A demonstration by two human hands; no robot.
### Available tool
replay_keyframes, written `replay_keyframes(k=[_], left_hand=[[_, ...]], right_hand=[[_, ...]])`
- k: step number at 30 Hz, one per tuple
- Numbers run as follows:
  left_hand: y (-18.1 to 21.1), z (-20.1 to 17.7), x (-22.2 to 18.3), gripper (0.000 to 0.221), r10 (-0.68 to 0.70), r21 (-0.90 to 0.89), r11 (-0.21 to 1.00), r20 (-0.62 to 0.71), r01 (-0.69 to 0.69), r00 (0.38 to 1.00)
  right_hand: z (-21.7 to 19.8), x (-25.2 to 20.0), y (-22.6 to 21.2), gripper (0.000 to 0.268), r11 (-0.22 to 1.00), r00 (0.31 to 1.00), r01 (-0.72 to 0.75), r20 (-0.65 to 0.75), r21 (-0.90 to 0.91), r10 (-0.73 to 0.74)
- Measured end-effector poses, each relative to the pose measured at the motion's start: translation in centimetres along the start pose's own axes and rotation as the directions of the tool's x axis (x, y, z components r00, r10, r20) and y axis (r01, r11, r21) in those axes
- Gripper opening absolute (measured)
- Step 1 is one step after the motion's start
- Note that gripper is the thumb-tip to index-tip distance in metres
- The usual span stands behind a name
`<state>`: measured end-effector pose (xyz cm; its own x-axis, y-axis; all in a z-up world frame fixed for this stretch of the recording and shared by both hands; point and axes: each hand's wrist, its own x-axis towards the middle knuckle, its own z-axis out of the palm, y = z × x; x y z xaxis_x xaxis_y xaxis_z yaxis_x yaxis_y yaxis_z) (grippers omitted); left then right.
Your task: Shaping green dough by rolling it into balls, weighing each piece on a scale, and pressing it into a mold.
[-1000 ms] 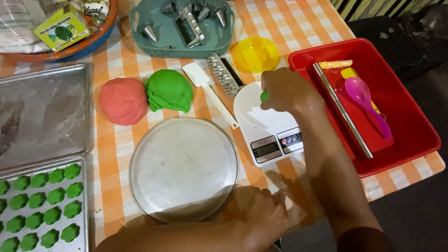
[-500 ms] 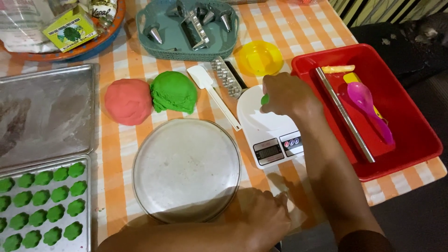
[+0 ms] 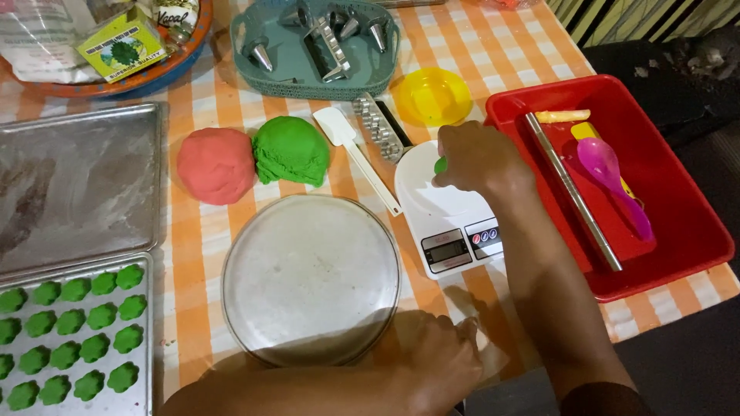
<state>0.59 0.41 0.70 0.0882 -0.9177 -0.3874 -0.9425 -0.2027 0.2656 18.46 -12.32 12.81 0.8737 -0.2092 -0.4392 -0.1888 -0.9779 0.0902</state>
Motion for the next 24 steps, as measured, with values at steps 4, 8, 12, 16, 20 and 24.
replay_keyframes(k=[4, 8, 12, 16, 20, 24], left_hand=[[0.0, -2.2, -1.0, 0.032, -0.004, 0.027, 1.000, 0.095, 0.001, 0.995], [-1.4, -2.8, -2.3, 0.024, -0.080, -0.086, 0.993, -0.062, 0.075, 0.995], [-6.7, -5.4, -5.8, 0.018, -0.148, -0.139, 0.984, -0.328, 0.107, 0.933], [-14.0, -12.6, -11.4, 0.030, -0.563, -0.444, 0.785, -0.223, 0.431, 0.796], [-21.1, -9.9, -11.3, 0.045, -0.875, -0.236, 0.483, -0.174, 0.843, 0.452], [-23.6, -7.4, -8.7, 0.057, -0.911, -0.223, 0.404, -0.187, 0.887, 0.368]], right_hand=[[0.0, -0.3, 0.0, 0.049, 0.999, 1.000, 0.018, 0.008, -0.051, -0.017], [-0.2, -0.5, 0.3, 0.050, 0.998, 1.000, 0.020, -0.012, -0.054, -0.021], [1.7, 0.8, 1.4, 0.051, 0.987, 0.946, 0.158, -0.284, -0.010, -0.154], [2.9, 0.2, -3.2, 0.040, 0.971, 0.923, 0.237, -0.319, 0.033, -0.215], [10.9, 5.6, -6.7, 0.012, 0.862, 0.596, 0.422, -0.630, -0.280, -0.497], [12.1, 5.0, -9.5, 0.028, 0.926, 0.678, 0.342, -0.640, -0.159, -0.360]])
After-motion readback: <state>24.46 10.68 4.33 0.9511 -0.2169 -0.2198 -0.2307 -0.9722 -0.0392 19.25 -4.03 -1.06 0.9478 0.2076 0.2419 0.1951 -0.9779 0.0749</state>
